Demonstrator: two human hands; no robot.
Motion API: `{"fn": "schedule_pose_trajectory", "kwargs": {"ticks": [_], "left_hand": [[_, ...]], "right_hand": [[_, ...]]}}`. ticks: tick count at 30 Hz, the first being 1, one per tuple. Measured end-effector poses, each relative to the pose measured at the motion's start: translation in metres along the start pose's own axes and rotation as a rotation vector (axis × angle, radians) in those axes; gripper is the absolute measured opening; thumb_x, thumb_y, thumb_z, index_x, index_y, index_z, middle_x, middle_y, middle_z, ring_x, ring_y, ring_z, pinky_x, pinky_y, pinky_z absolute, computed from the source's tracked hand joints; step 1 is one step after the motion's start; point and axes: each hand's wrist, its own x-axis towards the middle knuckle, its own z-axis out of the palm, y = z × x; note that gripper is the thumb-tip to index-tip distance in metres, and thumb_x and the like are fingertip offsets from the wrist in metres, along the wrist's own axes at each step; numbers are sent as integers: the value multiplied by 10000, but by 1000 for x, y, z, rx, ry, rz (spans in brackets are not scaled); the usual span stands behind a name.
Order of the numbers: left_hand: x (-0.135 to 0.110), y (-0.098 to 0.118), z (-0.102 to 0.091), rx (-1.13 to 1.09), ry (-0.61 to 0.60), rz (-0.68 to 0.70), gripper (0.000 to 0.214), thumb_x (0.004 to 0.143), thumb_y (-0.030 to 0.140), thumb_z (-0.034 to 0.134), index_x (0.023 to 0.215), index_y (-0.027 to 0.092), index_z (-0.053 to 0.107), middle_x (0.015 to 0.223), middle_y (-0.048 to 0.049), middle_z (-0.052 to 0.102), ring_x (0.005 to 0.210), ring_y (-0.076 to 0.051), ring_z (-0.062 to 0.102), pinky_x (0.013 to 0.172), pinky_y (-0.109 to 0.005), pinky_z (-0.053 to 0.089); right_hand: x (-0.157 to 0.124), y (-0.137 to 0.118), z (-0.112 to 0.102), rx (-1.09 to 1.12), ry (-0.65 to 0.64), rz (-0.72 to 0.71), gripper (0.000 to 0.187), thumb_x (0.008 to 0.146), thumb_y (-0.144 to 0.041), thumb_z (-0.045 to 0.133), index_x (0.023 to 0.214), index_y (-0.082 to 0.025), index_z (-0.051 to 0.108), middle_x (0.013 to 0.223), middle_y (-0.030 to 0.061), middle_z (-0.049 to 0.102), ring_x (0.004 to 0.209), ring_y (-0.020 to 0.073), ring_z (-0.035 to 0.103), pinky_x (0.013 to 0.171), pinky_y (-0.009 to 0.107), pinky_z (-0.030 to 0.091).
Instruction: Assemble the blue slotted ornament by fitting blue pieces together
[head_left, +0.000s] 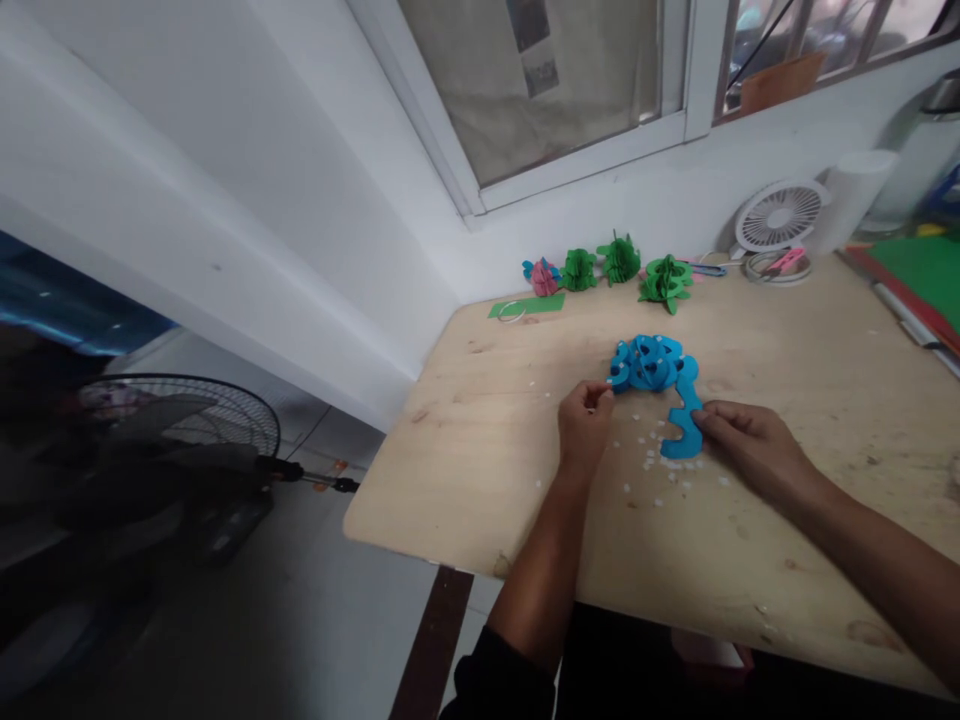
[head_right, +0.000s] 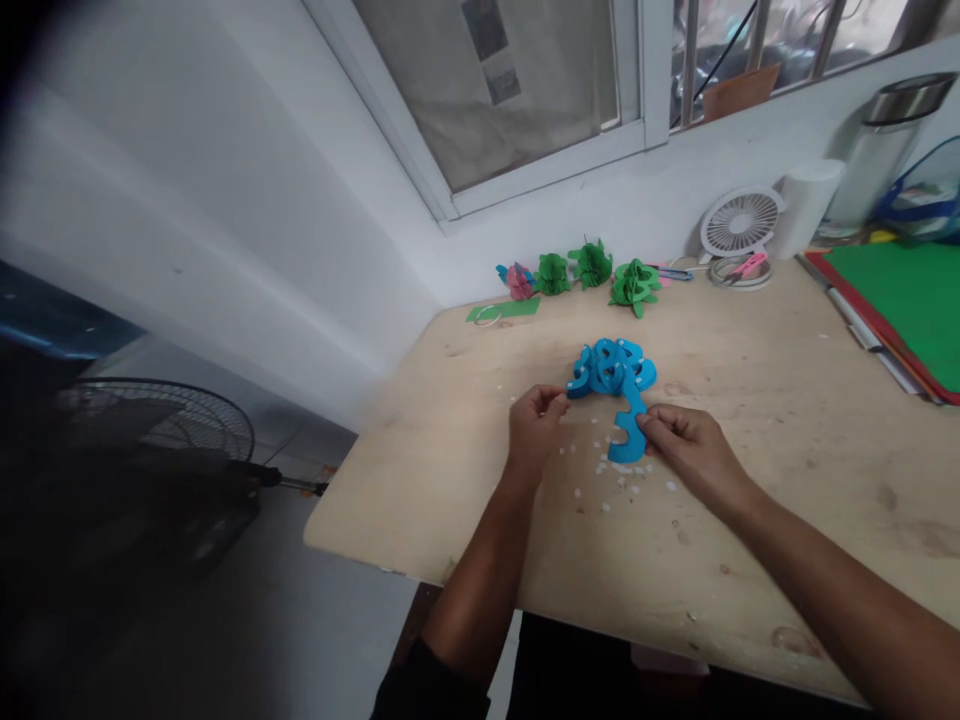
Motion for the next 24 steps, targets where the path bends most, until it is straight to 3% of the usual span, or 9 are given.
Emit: {"fn": "schedule_pose_trajectory", "kwargs": {"ticks": [6,10,13,20,24], "left_hand": [[29,7,-10,558,-94,39,178,874,239,594,1021,194,684,991,-77,727,905,-201,667,826,-302,489],[46,6,-2,659,-189,47,349,725,217,769,1060,201,673,1027,-88,704,984,-253,646,853,-316,480],[52,5,-1,712,-237,69,239,734,175,741,964,205,685,996,-86,691,1012,-268,628,868,-328,463],[25,-1,-31,756,-265,80,100,792,212,689,891,210,671,952,-62,685,966,-243,628,847,-324,460],[6,-9,-48,711,-341,90,316,661,240,827,946,226,690,972,-22,702,947,-210,642,835,-285,476]], "right_hand": [[0,-2,1,12,2,-44,489,790,-624,644,563,-206,532,496,-35,421,457,97,326,435,246,255],[2,0,1,16,3,-38,478,790,-625,640,575,-205,559,494,-31,436,453,103,344,441,253,267],[4,3,0,19,11,-39,451,794,-595,650,578,-206,573,510,-28,450,467,108,354,463,262,268],[7,11,0,45,7,-74,450,813,-586,635,581,-206,575,514,-26,455,486,116,353,484,267,252],[5,7,2,50,-6,-79,453,796,-589,655,568,-208,566,516,-20,462,476,114,354,467,262,252]]}}
